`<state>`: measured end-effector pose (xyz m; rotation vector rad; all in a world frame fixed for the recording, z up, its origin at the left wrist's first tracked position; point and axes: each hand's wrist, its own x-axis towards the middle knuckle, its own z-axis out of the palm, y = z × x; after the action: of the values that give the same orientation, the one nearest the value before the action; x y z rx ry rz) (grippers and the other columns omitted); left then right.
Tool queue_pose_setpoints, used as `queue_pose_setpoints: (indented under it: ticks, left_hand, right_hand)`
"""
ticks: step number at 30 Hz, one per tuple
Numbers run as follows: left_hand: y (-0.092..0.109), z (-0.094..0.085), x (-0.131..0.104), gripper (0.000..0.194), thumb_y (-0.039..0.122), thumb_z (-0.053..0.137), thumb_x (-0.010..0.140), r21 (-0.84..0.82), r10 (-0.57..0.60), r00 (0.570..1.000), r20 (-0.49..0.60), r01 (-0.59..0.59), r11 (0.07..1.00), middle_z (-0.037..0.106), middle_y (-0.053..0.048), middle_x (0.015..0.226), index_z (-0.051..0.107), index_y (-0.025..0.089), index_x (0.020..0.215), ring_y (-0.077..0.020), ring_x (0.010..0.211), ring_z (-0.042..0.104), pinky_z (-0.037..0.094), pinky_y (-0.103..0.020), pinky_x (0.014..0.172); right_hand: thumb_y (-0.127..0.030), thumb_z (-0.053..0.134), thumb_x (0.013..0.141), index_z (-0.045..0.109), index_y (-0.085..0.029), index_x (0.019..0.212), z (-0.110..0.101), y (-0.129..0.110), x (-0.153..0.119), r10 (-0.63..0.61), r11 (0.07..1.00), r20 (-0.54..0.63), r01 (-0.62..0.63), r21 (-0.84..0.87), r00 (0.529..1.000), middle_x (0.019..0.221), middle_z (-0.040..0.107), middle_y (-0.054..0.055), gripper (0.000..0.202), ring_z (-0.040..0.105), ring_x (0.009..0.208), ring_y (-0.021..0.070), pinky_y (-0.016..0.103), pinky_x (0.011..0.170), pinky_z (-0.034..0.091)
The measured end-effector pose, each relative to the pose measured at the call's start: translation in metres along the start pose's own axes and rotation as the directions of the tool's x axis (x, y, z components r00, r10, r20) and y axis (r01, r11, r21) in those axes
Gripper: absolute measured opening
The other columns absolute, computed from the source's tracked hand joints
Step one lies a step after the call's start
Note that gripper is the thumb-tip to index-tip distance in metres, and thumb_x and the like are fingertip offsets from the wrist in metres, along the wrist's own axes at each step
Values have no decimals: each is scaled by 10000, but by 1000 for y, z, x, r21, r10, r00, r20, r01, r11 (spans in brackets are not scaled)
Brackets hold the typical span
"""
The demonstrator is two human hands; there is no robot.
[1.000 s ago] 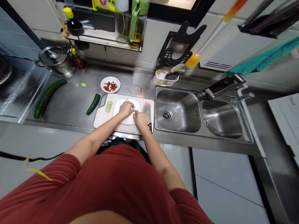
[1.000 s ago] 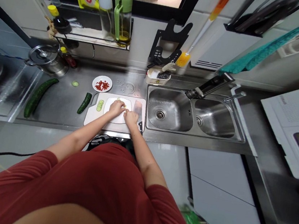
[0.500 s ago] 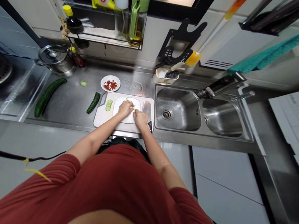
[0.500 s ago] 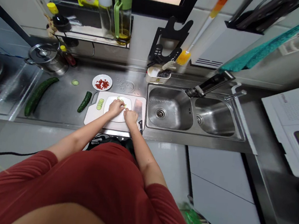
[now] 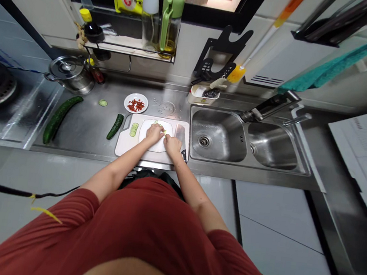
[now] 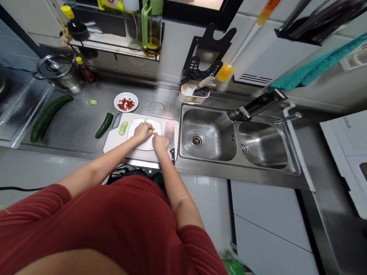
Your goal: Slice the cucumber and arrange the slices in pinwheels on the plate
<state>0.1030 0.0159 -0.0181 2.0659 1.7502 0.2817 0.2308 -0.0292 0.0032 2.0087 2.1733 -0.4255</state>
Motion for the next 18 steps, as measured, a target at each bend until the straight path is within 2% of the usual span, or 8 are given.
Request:
queue_pose_setpoints:
  ticks: [9, 14, 18]
  left_hand:
    - [5, -5, 2, 207, 257, 586, 843, -18, -42, 999, 14, 42, 999, 629, -104, 1107, 708, 222, 1007, -262, 1075, 530, 440, -352, 883]
    - [6, -7, -16, 213, 267, 550, 859, -135, -62, 994, -94, 49, 990, 650, -88, 1027, 710, 225, 993, -243, 1016, 561, 440, -333, 864]
    - [-6, -6, -38, 209, 271, 546, 859, -251, -117, 969, -217, 61, 966, 665, -70, 982, 708, 217, 980, -227, 984, 587, 438, -315, 870]
  right_hand:
    - [-318, 374, 1001, 564, -215, 1240, -12, -3, 1, 11, 999, 20, -12, 45, 1000, 1049, 695, 113, 322, 645, 998, 221, 298, 832, 430]
    - [-391, 318, 1015, 575, -212, 1249, -11, 3, -9, 40, 991, -44, -34, 129, 998, 1063, 691, 123, 391, 634, 1000, 235, 315, 847, 418]
    - [-403, 327, 1006, 605, -236, 1252, -6, 13, -21, 85, 976, -81, -67, 209, 993, 1057, 696, 109, 407, 632, 992, 247, 324, 836, 417]
